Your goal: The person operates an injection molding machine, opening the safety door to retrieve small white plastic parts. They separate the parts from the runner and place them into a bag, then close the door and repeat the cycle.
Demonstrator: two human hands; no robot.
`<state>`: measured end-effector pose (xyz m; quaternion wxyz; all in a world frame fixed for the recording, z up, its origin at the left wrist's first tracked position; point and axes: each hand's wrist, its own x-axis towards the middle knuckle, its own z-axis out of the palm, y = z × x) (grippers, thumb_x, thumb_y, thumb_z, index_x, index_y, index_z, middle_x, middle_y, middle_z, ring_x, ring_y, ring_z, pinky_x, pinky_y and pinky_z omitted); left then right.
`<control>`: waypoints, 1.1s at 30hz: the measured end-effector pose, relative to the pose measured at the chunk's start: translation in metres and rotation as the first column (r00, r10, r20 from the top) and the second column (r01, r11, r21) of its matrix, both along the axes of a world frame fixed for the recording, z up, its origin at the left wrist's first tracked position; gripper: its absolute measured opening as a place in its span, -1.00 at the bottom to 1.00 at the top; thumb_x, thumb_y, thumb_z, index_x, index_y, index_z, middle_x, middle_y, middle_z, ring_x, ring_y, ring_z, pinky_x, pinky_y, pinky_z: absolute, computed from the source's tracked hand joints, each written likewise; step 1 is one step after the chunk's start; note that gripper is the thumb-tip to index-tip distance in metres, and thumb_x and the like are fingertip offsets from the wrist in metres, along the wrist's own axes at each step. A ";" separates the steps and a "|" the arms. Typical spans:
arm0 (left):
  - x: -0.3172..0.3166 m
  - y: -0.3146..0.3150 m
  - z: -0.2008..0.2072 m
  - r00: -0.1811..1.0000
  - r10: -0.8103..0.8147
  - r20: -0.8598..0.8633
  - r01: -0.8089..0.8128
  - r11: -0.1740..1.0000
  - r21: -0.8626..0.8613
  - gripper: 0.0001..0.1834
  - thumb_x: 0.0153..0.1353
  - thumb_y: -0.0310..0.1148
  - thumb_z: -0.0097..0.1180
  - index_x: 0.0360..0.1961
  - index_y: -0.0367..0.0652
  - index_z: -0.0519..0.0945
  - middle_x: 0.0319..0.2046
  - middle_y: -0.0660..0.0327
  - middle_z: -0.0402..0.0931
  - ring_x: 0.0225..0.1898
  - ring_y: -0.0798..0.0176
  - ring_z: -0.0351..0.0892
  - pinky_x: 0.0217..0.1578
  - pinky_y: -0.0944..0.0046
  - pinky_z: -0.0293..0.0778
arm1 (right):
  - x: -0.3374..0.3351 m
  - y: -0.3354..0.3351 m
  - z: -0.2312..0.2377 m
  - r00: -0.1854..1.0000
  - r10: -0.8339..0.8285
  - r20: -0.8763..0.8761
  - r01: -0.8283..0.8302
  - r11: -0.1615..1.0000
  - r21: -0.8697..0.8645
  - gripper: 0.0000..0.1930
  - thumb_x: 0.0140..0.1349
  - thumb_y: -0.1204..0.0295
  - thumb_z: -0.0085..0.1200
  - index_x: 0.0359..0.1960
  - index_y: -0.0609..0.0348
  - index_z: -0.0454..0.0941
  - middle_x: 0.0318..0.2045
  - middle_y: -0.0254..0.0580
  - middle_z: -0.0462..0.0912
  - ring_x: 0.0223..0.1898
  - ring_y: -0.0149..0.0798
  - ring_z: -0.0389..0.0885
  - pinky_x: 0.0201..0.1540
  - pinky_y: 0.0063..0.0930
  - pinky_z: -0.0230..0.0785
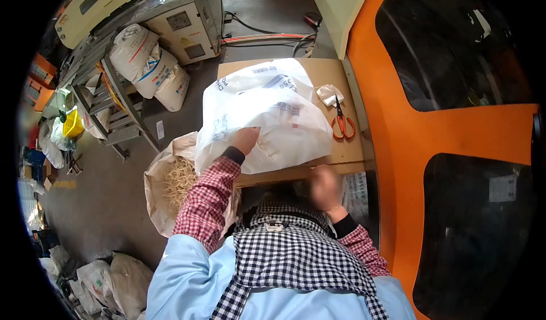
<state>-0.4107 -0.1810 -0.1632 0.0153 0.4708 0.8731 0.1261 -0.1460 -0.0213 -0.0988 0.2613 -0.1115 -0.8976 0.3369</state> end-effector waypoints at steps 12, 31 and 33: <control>0.069 -0.060 0.112 0.745 -0.269 0.611 0.137 0.957 0.254 -0.81 0.17 -0.39 0.03 -0.33 -0.34 0.55 -0.48 0.02 0.49 -0.47 0.11 0.47 -0.42 0.24 0.37 | -0.028 -0.007 0.041 0.952 0.271 -0.144 -0.270 0.962 0.025 -0.54 0.04 0.63 0.08 0.04 0.07 0.40 -0.17 -0.13 0.50 -0.33 -0.10 0.56 -0.28 -0.36 0.48; 0.115 -0.097 0.128 0.844 -0.174 0.507 0.009 0.950 0.311 -0.86 0.15 -0.43 0.03 -0.30 -0.26 0.51 -0.53 0.12 0.46 -0.57 0.20 0.40 -0.51 0.27 0.37 | -0.036 -0.027 0.051 0.916 0.400 0.035 -0.395 0.913 -0.097 -0.80 0.19 0.38 -0.04 -0.51 0.26 0.43 -0.62 -0.26 0.45 -0.60 -0.27 0.45 -0.55 -0.52 0.27; 0.125 -0.102 0.130 0.988 -0.059 0.144 0.011 0.950 0.312 -0.88 0.07 -0.52 0.01 -0.33 -0.27 0.48 -0.46 0.03 0.45 -0.45 0.05 0.48 -0.44 0.20 0.43 | -0.054 -0.020 0.031 0.724 0.678 0.128 -0.235 0.417 -0.878 -0.75 0.26 0.35 -0.16 -0.52 0.22 0.39 -0.66 -0.29 0.38 -0.64 -0.34 0.33 -0.60 -0.54 0.16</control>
